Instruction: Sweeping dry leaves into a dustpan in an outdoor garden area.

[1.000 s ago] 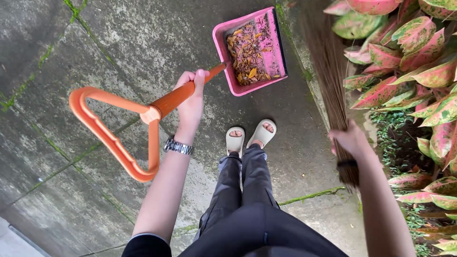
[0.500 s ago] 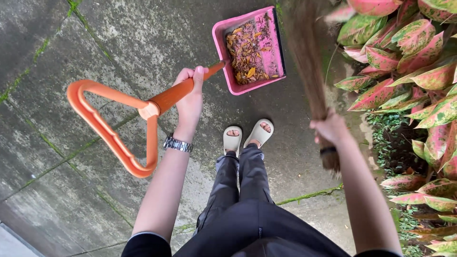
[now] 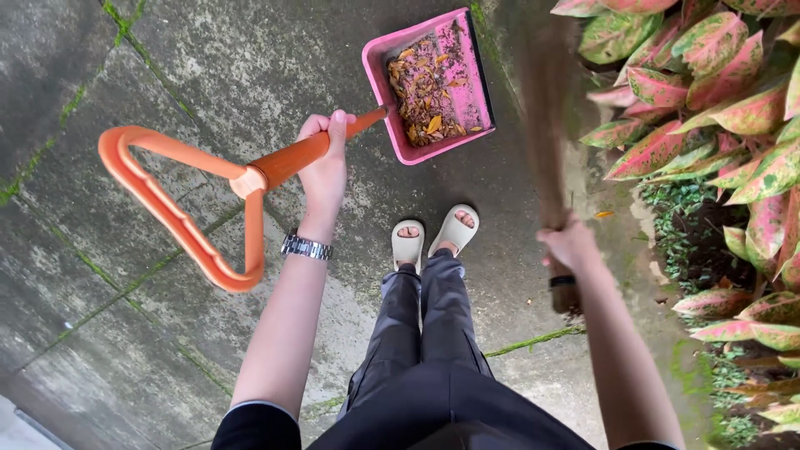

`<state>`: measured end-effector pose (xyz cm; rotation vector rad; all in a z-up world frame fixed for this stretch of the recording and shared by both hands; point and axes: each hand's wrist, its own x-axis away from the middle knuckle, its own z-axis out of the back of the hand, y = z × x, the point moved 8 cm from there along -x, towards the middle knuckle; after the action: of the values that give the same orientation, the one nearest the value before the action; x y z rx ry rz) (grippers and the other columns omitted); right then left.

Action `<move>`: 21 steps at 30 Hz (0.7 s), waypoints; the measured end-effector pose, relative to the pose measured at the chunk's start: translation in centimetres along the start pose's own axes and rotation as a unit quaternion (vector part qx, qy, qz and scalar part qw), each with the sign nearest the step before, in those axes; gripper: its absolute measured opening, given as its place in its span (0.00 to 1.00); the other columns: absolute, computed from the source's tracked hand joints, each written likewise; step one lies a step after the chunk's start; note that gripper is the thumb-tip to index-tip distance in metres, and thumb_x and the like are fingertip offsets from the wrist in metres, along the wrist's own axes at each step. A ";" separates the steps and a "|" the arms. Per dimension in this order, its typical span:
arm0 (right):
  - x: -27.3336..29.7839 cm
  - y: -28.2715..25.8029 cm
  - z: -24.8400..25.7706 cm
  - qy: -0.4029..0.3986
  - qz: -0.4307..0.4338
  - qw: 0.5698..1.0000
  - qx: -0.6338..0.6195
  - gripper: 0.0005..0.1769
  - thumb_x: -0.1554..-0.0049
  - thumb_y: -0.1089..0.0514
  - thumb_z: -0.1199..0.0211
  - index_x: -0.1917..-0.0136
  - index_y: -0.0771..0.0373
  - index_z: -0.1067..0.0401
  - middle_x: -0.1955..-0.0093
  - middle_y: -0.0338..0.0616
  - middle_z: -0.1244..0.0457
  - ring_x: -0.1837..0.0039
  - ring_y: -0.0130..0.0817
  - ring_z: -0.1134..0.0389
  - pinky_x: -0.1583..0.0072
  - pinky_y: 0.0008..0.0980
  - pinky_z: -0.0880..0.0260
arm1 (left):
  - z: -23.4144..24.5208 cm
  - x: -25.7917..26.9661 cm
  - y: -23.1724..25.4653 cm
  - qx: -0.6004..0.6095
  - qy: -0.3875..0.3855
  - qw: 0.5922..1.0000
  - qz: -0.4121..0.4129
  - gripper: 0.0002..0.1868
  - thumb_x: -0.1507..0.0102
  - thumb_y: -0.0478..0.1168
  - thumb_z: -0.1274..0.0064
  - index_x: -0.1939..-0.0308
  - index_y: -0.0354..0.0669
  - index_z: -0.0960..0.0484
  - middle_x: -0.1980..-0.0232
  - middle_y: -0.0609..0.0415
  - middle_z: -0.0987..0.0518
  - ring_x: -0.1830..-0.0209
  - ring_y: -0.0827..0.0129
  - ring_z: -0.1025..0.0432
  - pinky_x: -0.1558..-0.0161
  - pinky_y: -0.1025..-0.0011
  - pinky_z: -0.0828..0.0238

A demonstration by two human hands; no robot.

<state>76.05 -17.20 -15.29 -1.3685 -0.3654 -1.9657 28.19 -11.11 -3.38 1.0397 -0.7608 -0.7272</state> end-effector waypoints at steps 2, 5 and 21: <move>2.2 1.1 -3.2 -0.047 0.002 0.999 -0.009 0.31 0.47 0.61 0.33 0.34 0.67 0.41 0.56 0.60 0.31 0.67 0.41 0.29 0.65 0.38 0.24 | 0.1 -0.1 -0.4 0.018 -0.008 1.000 0.002 0.17 0.27 0.43 0.48 0.69 0.39 0.28 0.60 0.56 0.15 0.64 0.81 0.33 0.59 0.77 0.34; 7.9 2.7 -5.9 -0.095 -0.005 0.995 -0.038 0.32 0.49 0.61 0.34 0.33 0.66 0.40 0.57 0.61 0.31 0.67 0.41 0.29 0.64 0.37 0.23 | 0.2 0.0 -1.6 0.053 -0.033 0.998 -0.005 0.16 0.27 0.43 0.48 0.68 0.40 0.29 0.58 0.54 0.14 0.58 0.77 0.25 0.50 0.76 0.29; 20.5 42.4 -4.2 0.155 -0.161 0.971 -0.083 0.40 0.45 0.49 0.32 0.27 0.63 0.44 0.60 0.62 0.28 0.63 0.50 0.25 0.55 0.47 0.22 | 5.8 12.6 -0.5 0.107 -0.041 0.993 0.024 0.13 0.26 0.44 0.49 0.60 0.43 0.31 0.51 0.47 0.19 0.48 0.64 0.22 0.43 0.64 0.21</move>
<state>98.07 -57.77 -5.17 -1.1272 -0.2933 -2.4849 30.12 -24.26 0.46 1.1862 -0.9461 -0.6600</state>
